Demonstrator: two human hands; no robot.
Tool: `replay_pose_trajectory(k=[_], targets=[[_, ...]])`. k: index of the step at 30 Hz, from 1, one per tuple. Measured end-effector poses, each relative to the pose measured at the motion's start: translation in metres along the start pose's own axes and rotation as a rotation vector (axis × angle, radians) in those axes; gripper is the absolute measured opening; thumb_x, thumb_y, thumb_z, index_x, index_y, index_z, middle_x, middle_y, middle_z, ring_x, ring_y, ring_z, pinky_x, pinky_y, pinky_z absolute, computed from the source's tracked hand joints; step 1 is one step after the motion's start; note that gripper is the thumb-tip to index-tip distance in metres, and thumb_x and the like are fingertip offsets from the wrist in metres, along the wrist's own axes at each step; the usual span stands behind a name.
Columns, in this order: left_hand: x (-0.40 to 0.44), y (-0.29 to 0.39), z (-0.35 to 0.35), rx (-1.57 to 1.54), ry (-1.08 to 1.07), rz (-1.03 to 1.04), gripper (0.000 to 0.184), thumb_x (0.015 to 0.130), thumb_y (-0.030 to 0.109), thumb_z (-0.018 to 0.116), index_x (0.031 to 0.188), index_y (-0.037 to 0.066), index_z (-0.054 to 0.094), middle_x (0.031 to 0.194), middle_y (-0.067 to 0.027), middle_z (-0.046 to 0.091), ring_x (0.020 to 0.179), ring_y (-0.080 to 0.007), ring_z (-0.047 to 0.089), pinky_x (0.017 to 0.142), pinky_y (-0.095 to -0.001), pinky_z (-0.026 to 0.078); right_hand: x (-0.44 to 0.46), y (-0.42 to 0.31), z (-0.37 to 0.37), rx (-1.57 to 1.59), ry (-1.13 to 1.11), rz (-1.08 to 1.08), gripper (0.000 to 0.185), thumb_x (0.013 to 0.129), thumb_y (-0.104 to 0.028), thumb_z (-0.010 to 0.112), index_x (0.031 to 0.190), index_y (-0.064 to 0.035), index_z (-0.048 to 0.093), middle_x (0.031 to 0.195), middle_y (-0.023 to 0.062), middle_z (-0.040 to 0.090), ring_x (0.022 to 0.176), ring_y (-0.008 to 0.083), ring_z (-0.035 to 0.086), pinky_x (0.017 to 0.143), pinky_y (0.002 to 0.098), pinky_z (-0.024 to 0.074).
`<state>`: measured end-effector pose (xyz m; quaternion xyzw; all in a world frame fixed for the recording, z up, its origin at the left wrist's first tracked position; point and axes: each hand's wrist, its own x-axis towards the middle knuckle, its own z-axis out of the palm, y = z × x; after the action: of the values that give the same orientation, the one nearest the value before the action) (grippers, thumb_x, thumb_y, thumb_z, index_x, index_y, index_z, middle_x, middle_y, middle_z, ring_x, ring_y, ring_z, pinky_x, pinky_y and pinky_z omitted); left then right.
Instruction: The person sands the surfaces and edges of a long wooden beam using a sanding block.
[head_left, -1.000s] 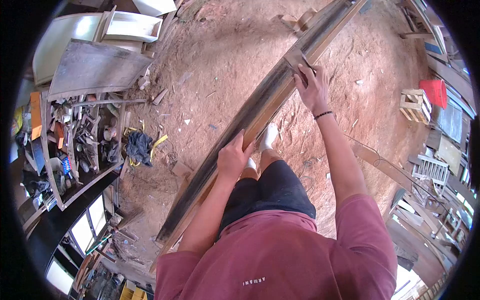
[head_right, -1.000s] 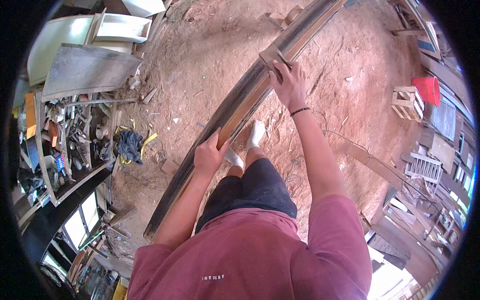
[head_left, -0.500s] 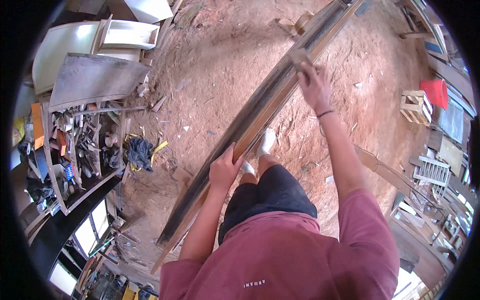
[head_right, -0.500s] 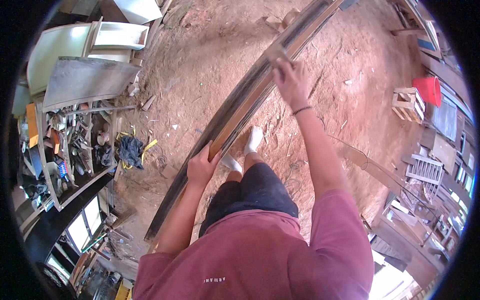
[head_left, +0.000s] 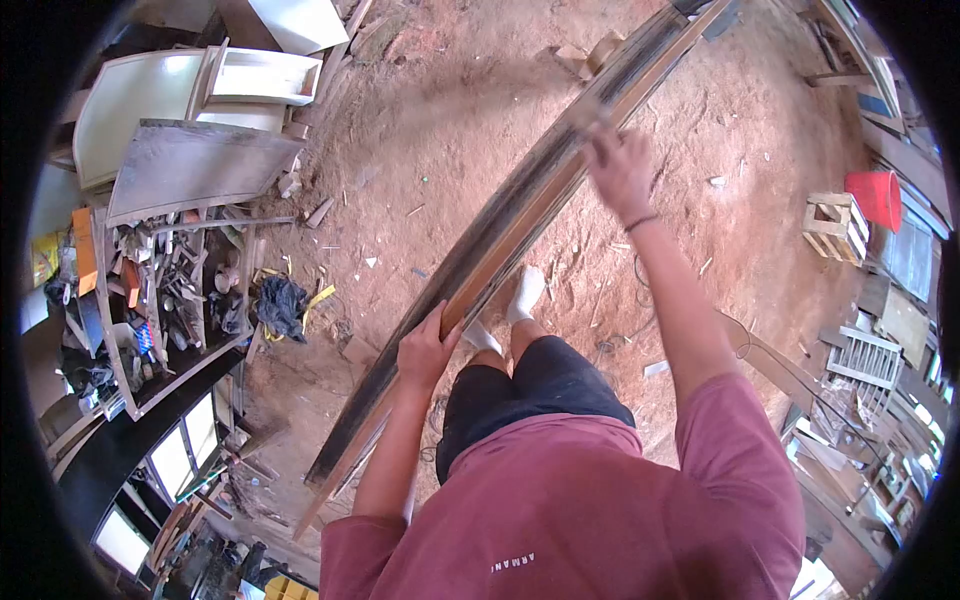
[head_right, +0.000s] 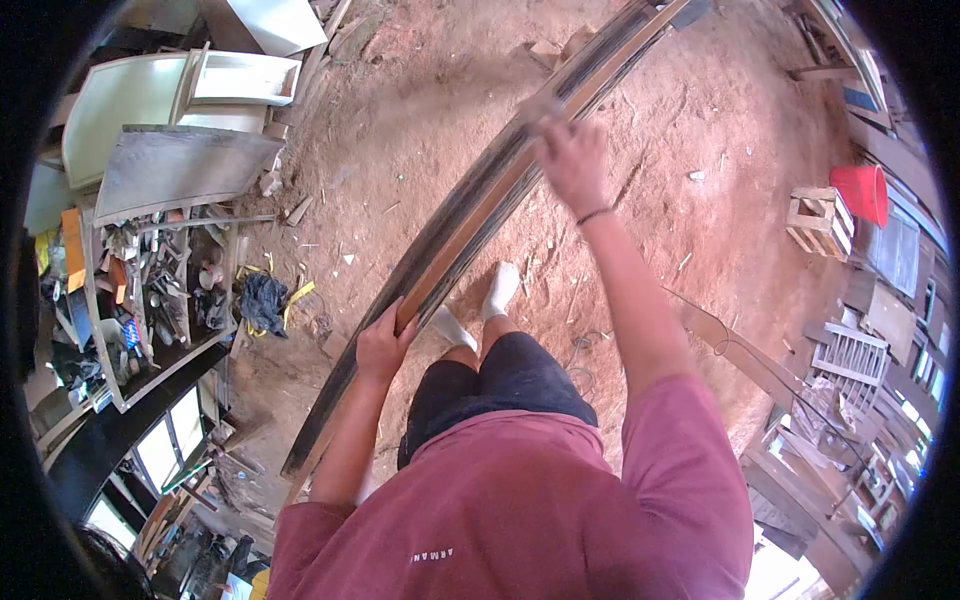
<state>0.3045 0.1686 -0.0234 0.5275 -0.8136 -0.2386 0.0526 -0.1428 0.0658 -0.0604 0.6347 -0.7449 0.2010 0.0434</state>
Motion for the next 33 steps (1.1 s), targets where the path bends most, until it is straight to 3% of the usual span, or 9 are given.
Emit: replay_pose_trajectory(k=[1, 5, 8, 11, 14, 18, 21, 27, 33], targets=[[-0.001, 0.001, 0.001, 0.017, -0.001, 0.0, 0.054, 0.096, 0.037, 0.083, 0.14, 0.008, 0.071, 0.11, -0.0164, 0.082, 0.092, -0.0343, 0.08, 0.078, -0.0441, 0.065, -0.019, -0.018, 0.008, 0.178, -0.193, 0.008, 0.044, 0.1, -0.028, 0.077, 0.142, -0.0262, 0.068, 0.119, 0.0108, 0.064, 0.106, 0.0293, 0.059, 0.092, 0.0457, 0.053], [-0.003, 0.0, 0.003, -0.008, 0.005, 0.002, 0.053, 0.096, 0.037, 0.083, 0.14, 0.009, 0.071, 0.11, -0.0158, 0.082, 0.092, -0.0338, 0.081, 0.077, -0.0432, 0.065, -0.114, -0.14, -0.03, 0.384, -0.255, -0.377, 0.056, 0.089, -0.032, 0.084, 0.143, -0.0268, 0.069, 0.136, 0.0139, 0.069, 0.117, 0.0339, 0.063, 0.103, 0.05, 0.0508], [-0.001, -0.002, 0.01, -0.005, 0.05, 0.027, 0.054, 0.095, 0.035, 0.084, 0.14, 0.009, 0.071, 0.11, -0.0154, 0.082, 0.092, -0.034, 0.08, 0.077, -0.0431, 0.065, -0.072, -0.071, -0.005, 0.454, -0.203, -0.336, 0.052, 0.094, -0.034, 0.081, 0.143, -0.0275, 0.069, 0.132, 0.0142, 0.068, 0.12, 0.0329, 0.061, 0.103, 0.0516, 0.0498], [-0.001, 0.002, 0.004, 0.029, 0.072, 0.036, 0.053, 0.095, 0.035, 0.085, 0.139, 0.009, 0.072, 0.109, -0.0159, 0.082, 0.091, -0.0343, 0.08, 0.077, -0.0439, 0.065, 0.023, 0.039, 0.005, 0.094, 0.01, -0.095, 0.044, 0.097, -0.03, 0.08, 0.14, -0.0334, 0.068, 0.109, 0.0081, 0.067, 0.102, 0.0275, 0.058, 0.09, 0.0424, 0.0493], [-0.002, 0.007, 0.001, 0.015, 0.025, -0.012, 0.053, 0.094, 0.034, 0.085, 0.139, 0.009, 0.072, 0.109, -0.017, 0.081, 0.091, -0.0345, 0.08, 0.078, -0.0446, 0.064, 0.097, 0.137, 0.007, -0.09, -0.038, 0.096, 0.041, 0.106, -0.045, 0.068, 0.145, -0.031, 0.063, 0.122, 0.0152, 0.06, 0.113, 0.0322, 0.057, 0.101, 0.0472, 0.0492], [-0.001, 0.013, -0.007, -0.002, -0.03, -0.072, 0.053, 0.094, 0.033, 0.085, 0.139, 0.009, 0.072, 0.109, -0.0181, 0.081, 0.091, -0.0347, 0.08, 0.079, -0.0449, 0.064, 0.109, 0.149, 0.017, -0.162, 0.115, 0.137, 0.041, 0.109, -0.05, 0.062, 0.144, -0.0285, 0.063, 0.126, 0.0155, 0.059, 0.116, 0.0324, 0.056, 0.102, 0.0466, 0.0496], [-0.003, 0.008, -0.003, 0.005, -0.008, -0.04, 0.054, 0.094, 0.034, 0.085, 0.139, 0.008, 0.071, 0.109, -0.0183, 0.081, 0.092, -0.035, 0.08, 0.079, -0.045, 0.064, 0.068, 0.093, 0.013, 0.014, -0.07, 0.268, 0.038, 0.109, -0.046, 0.065, 0.142, -0.0274, 0.064, 0.126, 0.0152, 0.06, 0.116, 0.0325, 0.055, 0.102, 0.0459, 0.0491], [-0.001, 0.005, 0.0, 0.014, -0.004, -0.012, 0.055, 0.097, 0.037, 0.082, 0.14, 0.007, 0.07, 0.112, -0.0186, 0.081, 0.096, -0.0366, 0.08, 0.082, -0.0466, 0.065, -0.054, -0.076, -0.005, 0.292, -0.011, -0.187, 0.045, 0.099, -0.03, 0.078, 0.142, -0.0248, 0.067, 0.137, 0.0161, 0.06, 0.118, 0.0315, 0.056, 0.101, 0.0458, 0.0488], [-0.002, 0.001, 0.001, -0.031, -0.094, -0.065, 0.05, 0.104, 0.039, 0.072, 0.135, 0.0, 0.065, 0.115, -0.0251, 0.077, 0.1, -0.0455, 0.076, 0.084, -0.0542, 0.062, -0.175, -0.23, -0.038, 0.393, -0.218, -0.197, 0.045, 0.096, -0.031, 0.078, 0.139, -0.0215, 0.068, 0.141, 0.017, 0.058, 0.124, 0.0382, 0.057, 0.105, 0.0519, 0.0472]])
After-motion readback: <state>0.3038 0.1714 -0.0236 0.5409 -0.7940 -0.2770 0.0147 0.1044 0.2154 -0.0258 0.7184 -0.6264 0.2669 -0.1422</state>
